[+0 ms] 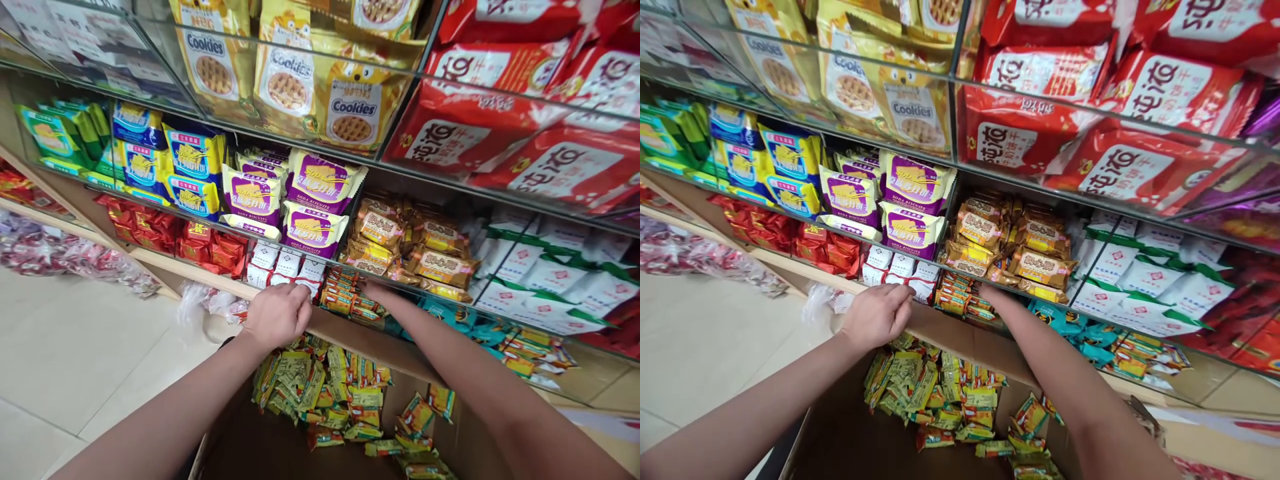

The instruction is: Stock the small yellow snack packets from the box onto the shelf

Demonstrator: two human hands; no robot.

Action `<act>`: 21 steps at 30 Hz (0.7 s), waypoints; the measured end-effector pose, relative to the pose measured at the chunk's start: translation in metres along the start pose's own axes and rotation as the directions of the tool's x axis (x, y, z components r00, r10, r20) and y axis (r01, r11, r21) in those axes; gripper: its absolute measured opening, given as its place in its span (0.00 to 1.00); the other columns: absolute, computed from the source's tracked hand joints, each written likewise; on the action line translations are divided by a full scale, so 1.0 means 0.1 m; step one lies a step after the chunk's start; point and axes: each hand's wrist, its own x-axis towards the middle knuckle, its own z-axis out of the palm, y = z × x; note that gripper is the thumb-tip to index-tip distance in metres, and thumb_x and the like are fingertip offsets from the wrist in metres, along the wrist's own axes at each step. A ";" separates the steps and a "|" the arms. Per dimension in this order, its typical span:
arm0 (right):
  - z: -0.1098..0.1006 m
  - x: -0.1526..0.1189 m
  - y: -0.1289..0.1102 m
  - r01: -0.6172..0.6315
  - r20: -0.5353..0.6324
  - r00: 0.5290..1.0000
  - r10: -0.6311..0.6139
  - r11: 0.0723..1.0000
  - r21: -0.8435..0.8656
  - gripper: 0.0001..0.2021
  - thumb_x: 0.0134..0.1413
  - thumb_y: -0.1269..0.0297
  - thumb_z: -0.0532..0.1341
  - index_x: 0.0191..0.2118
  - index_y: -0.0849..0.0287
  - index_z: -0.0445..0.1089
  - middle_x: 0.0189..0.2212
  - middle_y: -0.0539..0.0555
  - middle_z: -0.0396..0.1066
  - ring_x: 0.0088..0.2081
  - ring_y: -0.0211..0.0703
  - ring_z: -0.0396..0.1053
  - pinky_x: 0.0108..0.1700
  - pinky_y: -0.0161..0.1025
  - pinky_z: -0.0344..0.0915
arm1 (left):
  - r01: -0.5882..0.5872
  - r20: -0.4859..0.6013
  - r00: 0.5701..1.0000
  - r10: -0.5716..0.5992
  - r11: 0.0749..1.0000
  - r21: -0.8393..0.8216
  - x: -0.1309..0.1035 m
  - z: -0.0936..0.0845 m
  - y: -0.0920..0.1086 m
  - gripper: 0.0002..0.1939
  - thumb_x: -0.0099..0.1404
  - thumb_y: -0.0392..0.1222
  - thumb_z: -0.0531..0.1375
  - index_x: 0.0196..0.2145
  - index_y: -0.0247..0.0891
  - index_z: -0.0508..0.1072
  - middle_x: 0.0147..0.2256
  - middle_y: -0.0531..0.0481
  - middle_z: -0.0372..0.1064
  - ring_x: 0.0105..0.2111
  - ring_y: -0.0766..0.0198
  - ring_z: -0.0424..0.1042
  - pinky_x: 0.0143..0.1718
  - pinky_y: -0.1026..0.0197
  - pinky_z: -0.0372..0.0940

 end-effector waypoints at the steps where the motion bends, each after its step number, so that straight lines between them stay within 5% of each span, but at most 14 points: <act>1: -0.07 -0.03 -0.01 0.014 0.031 0.999 -0.014 1.000 -0.017 0.15 0.52 0.62 0.54 0.45 0.62 0.65 0.48 0.59 0.63 0.53 0.49 0.55 0.54 0.48 0.49 | 0.000 0.005 1.000 0.000 1.000 0.005 0.00 -0.01 0.00 0.14 0.61 0.41 0.44 0.31 0.38 0.67 0.24 0.50 0.66 0.26 0.62 0.66 0.29 0.61 0.55; 5: -0.48 -0.49 -0.05 0.094 0.130 0.988 -0.087 0.994 -0.055 0.19 0.50 0.56 0.55 0.45 0.62 0.66 0.47 0.61 0.64 0.50 0.52 0.59 0.51 0.45 0.54 | 0.031 0.032 0.999 -0.032 0.999 0.030 0.01 -0.05 0.01 0.13 0.61 0.42 0.44 0.30 0.39 0.67 0.24 0.50 0.67 0.26 0.62 0.67 0.26 0.62 0.54; 8: -0.71 -1.26 0.00 0.239 0.067 0.969 -0.237 0.971 -0.028 0.20 0.51 0.55 0.53 0.47 0.61 0.64 0.50 0.59 0.60 0.52 0.49 0.56 0.53 0.43 0.51 | 0.060 0.054 0.997 -0.063 0.997 0.057 0.02 -0.07 0.03 0.14 0.61 0.43 0.43 0.30 0.40 0.67 0.26 0.50 0.69 0.27 0.62 0.67 0.25 0.62 0.53; 10: -0.68 -1.87 0.11 0.471 -0.139 0.874 -0.466 0.882 0.005 0.15 0.54 0.59 0.50 0.44 0.60 0.65 0.48 0.58 0.62 0.51 0.46 0.56 0.52 0.43 0.52 | 0.078 0.074 0.994 -0.083 0.994 0.071 0.01 -0.09 0.05 0.14 0.61 0.44 0.43 0.30 0.40 0.66 0.27 0.50 0.70 0.28 0.62 0.68 0.25 0.63 0.53; 12: -0.47 -2.37 0.30 0.601 -0.130 0.793 -0.595 0.800 0.003 0.11 0.56 0.65 0.48 0.38 0.58 0.67 0.38 0.56 0.67 0.42 0.43 0.62 0.45 0.42 0.58 | 0.101 0.101 0.989 -0.109 0.992 0.081 -0.01 -0.10 0.07 0.15 0.62 0.45 0.42 0.31 0.40 0.66 0.28 0.50 0.71 0.28 0.61 0.69 0.25 0.63 0.53; 13: -0.31 -2.55 0.43 0.583 -0.073 0.809 -0.583 0.812 -0.018 0.11 0.55 0.67 0.48 0.36 0.57 0.67 0.35 0.55 0.67 0.39 0.42 0.63 0.43 0.41 0.59 | 0.109 0.113 0.987 -0.118 0.991 0.084 -0.01 -0.11 0.08 0.16 0.62 0.45 0.42 0.31 0.41 0.67 0.29 0.50 0.71 0.29 0.61 0.69 0.25 0.63 0.53; 15: 0.04 -2.72 0.72 0.416 0.005 0.909 -0.417 0.906 -0.078 0.11 0.54 0.69 0.49 0.34 0.58 0.68 0.41 0.56 0.66 0.44 0.45 0.62 0.46 0.43 0.57 | 0.121 0.134 0.982 -0.132 0.989 0.087 -0.02 -0.12 0.09 0.17 0.62 0.46 0.41 0.32 0.41 0.67 0.30 0.50 0.71 0.29 0.61 0.69 0.26 0.63 0.54; 17: 0.34 -2.71 1.00 0.100 0.104 0.991 -0.080 0.975 -0.200 0.12 0.50 0.68 0.52 0.41 0.60 0.67 0.47 0.60 0.62 0.48 0.49 0.60 0.48 0.44 0.56 | 0.141 0.152 0.977 -0.152 0.987 0.082 -0.01 -0.14 0.09 0.18 0.62 0.47 0.41 0.34 0.41 0.68 0.29 0.49 0.72 0.29 0.61 0.70 0.27 0.63 0.56; 19: 0.53 -2.63 1.21 -0.139 0.162 0.968 0.194 0.944 -0.299 0.22 0.43 0.67 0.58 0.48 0.60 0.62 0.52 0.63 0.56 0.48 0.55 0.61 0.45 0.47 0.59 | 0.128 0.126 0.984 -0.130 0.992 0.022 -0.01 -0.16 0.09 0.18 0.62 0.47 0.41 0.36 0.41 0.68 0.30 0.49 0.72 0.30 0.61 0.70 0.29 0.62 0.58; 21: 0.62 -2.57 1.35 -0.230 0.186 0.935 0.301 0.917 -0.326 0.29 0.37 0.68 0.61 0.51 0.59 0.59 0.52 0.65 0.55 0.43 0.56 0.65 0.40 0.48 0.62 | 0.045 0.006 0.999 -0.045 0.996 -0.079 -0.06 -0.18 0.10 0.16 0.62 0.43 0.43 0.41 0.41 0.66 0.35 0.48 0.71 0.36 0.60 0.69 0.36 0.61 0.59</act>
